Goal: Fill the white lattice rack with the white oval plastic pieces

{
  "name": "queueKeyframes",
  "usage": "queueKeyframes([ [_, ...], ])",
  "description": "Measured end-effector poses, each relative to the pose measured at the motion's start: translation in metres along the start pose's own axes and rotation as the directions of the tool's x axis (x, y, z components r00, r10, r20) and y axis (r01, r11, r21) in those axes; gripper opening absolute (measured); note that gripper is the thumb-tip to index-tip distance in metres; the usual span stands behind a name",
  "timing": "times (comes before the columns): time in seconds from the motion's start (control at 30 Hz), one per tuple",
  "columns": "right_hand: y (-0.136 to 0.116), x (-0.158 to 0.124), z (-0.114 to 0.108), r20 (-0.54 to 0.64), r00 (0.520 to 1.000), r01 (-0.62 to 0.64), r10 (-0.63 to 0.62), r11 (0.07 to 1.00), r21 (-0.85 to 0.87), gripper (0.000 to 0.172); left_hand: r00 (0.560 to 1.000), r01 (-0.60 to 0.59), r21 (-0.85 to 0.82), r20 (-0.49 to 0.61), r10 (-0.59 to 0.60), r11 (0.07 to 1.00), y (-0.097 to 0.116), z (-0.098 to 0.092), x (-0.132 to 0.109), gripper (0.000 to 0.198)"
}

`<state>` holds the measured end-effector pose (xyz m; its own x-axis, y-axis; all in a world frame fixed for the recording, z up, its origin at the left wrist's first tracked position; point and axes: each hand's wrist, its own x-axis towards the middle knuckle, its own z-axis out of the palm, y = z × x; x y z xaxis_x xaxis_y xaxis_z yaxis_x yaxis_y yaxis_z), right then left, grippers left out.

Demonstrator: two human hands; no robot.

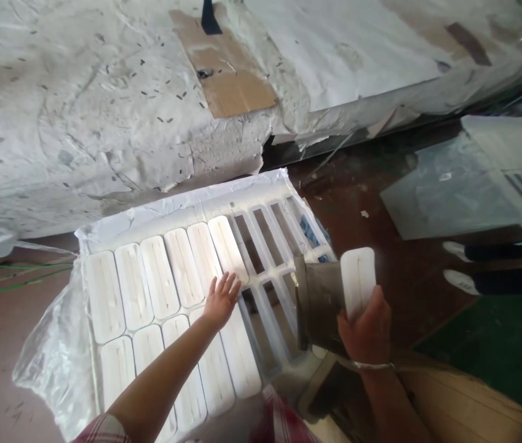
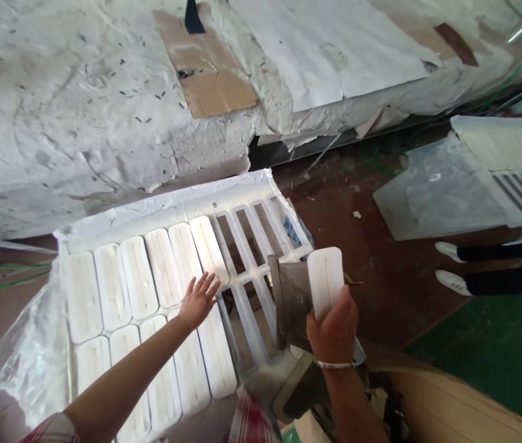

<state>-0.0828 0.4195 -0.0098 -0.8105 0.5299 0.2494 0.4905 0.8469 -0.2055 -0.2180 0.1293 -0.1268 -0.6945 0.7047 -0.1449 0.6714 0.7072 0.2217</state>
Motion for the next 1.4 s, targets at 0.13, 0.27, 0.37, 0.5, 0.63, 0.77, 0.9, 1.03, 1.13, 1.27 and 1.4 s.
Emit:
queueKeyframes([
  [0.13, -0.008, -0.002, -0.012, 0.097, 0.991, -0.1, 0.088, 0.987, 0.128, 0.086, 0.994, 0.03, -0.299, -0.092, -0.06, 0.954, 0.021, 0.003, -0.018, 0.035],
  [0.27, -0.036, -0.032, 0.001, 0.292, 0.943, -0.243, 0.162, 0.932, 0.269, 0.082, 0.967, 0.222, -0.735, 0.079, -0.244, 0.641, 0.045, 0.004, -0.052, 0.027],
  [0.37, -0.061, -0.061, 0.026, 0.323, 0.934, -0.25, 0.149, 0.922, 0.297, 0.078, 0.964, 0.246, -0.732, 0.25, -0.086, 0.635, 0.066, 0.007, -0.083, 0.022],
  [0.5, -0.082, -0.086, 0.056, 0.266, 0.964, -0.095, 0.023, 0.96, 0.264, 0.08, 0.91, 0.241, -0.529, 0.414, 0.0, 0.814, 0.087, 0.018, -0.108, 0.029],
  [0.63, -0.088, -0.093, 0.057, 0.209, 0.977, 0.01, -0.031, 0.995, 0.102, 0.084, 0.902, 0.162, -0.308, 0.43, -0.015, 0.937, 0.089, 0.026, -0.11, 0.044],
  [0.77, -0.092, -0.096, 0.049, 0.191, 0.98, 0.064, -0.064, 0.998, 0.009, 0.081, 0.935, 0.022, -0.227, 0.349, 0.06, 0.974, 0.077, 0.029, -0.11, 0.067],
  [0.9, -0.099, -0.096, 0.055, 0.17, 0.983, 0.072, -0.068, 0.997, -0.017, 0.081, 0.918, 0.0, -0.24, 0.384, 0.095, 0.971, 0.07, 0.029, -0.11, 0.072],
  [1.03, -0.104, -0.111, 0.07, 0.163, 0.981, 0.109, -0.105, 0.994, -0.017, 0.085, 0.934, -0.029, -0.3, 0.333, 0.133, 0.954, 0.063, 0.03, -0.111, 0.067],
  [1.13, -0.101, -0.136, 0.085, 0.177, 0.976, 0.126, -0.127, 0.992, 0.021, 0.085, 0.957, -0.039, -0.332, 0.258, 0.13, 0.943, 0.057, 0.032, -0.111, 0.05],
  [1.27, -0.094, -0.152, 0.103, 0.201, 0.975, 0.09, -0.097, 0.995, 0.041, 0.086, 0.971, 0.153, -0.471, 0.235, -0.043, 0.869, 0.055, 0.024, -0.104, 0.037],
  [1.4, -0.091, -0.147, 0.112, 0.241, 0.966, 0.083, -0.09, 0.996, 0.037, 0.086, 0.897, 0.442, -0.779, 0.37, -0.243, 0.444, 0.06, 0.008, -0.073, 0.034],
])
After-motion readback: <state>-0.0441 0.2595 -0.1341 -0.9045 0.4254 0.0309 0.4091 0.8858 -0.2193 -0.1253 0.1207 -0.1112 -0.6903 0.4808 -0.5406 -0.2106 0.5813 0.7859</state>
